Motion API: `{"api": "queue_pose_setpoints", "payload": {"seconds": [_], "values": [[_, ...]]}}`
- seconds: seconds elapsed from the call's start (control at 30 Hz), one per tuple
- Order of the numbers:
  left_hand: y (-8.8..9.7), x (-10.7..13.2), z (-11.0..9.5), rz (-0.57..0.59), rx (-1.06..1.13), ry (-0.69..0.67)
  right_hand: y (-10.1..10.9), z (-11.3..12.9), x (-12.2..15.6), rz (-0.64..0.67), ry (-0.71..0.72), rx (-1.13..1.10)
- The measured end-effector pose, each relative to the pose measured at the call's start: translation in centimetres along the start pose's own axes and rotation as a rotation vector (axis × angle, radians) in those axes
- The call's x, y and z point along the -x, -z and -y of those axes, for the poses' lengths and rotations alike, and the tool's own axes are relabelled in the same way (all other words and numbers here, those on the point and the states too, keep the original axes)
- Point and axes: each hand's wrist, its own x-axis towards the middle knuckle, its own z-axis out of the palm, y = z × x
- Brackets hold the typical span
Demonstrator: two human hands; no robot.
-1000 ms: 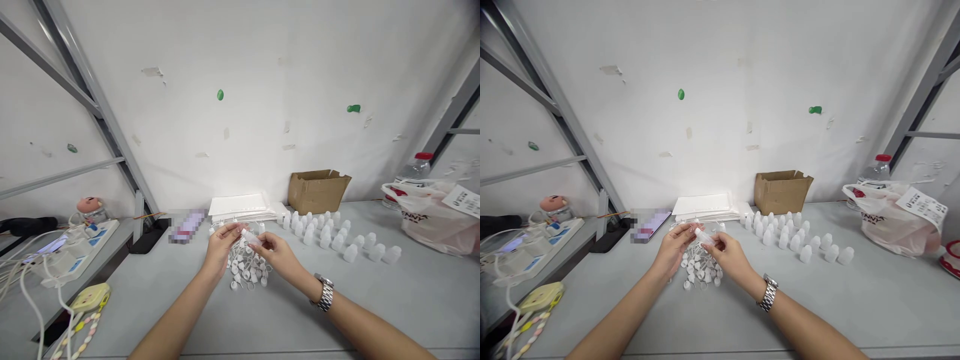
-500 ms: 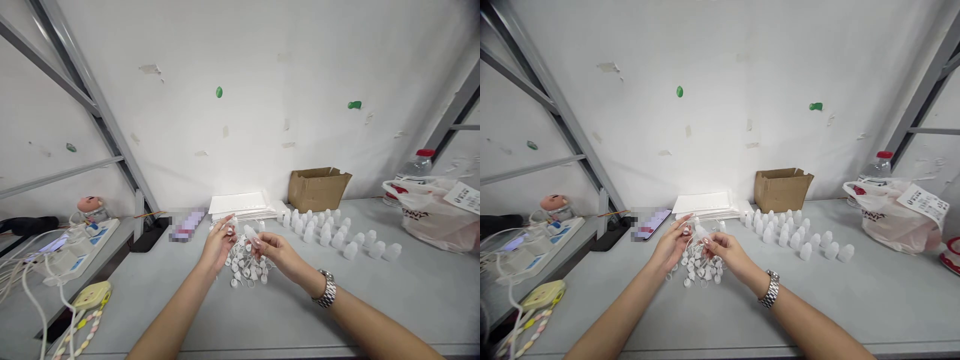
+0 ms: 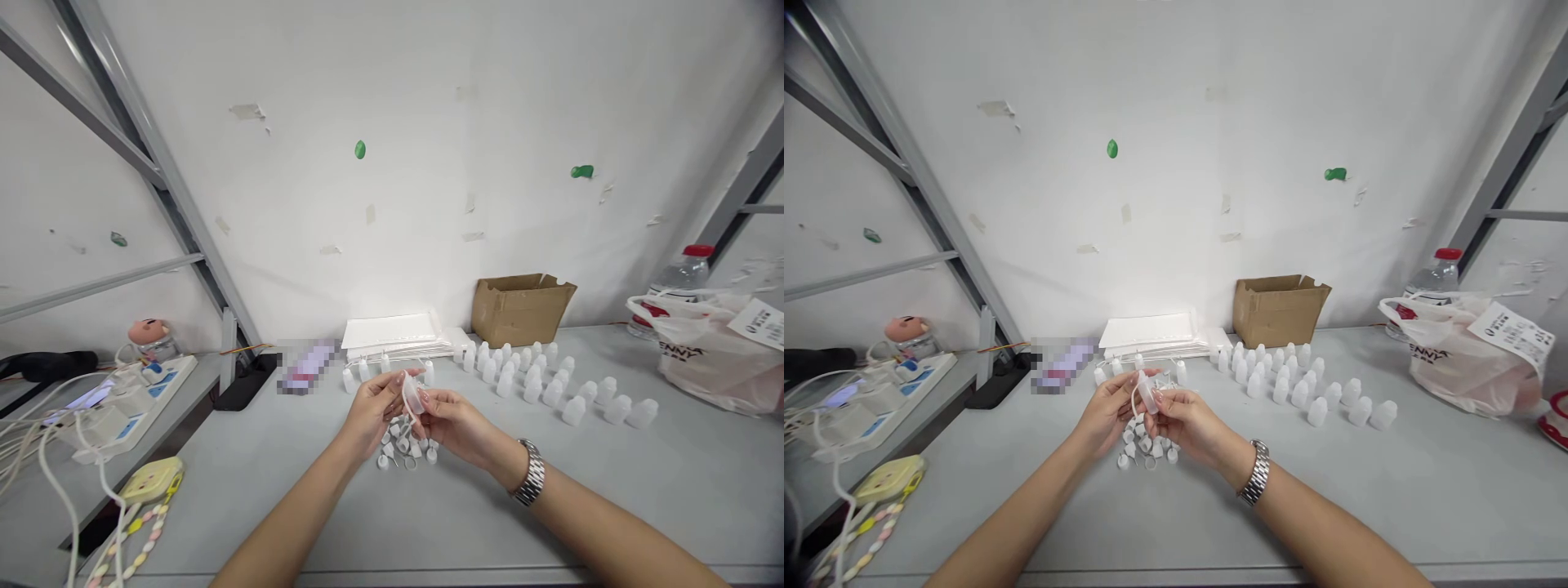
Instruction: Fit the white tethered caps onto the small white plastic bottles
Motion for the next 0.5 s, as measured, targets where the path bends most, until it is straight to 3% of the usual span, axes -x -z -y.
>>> {"api": "queue_pose_setpoints", "payload": {"seconds": [0.2, 0.37, 0.5], "values": [[0.12, -0.27, 0.74, 0.022, 0.042, 0.012, -0.45, -0.11, -0.17, -0.061, 0.055, 0.010], [0.12, 0.01, 0.41, 0.072, -0.003, 0.003, -0.61, -0.01, -0.04, -0.039, 0.053, 0.030], [-0.01, 0.03, 0.12, 0.049, -0.040, -0.008, -0.52, 0.02, -0.10, -0.075, 0.042, -0.029]]}}
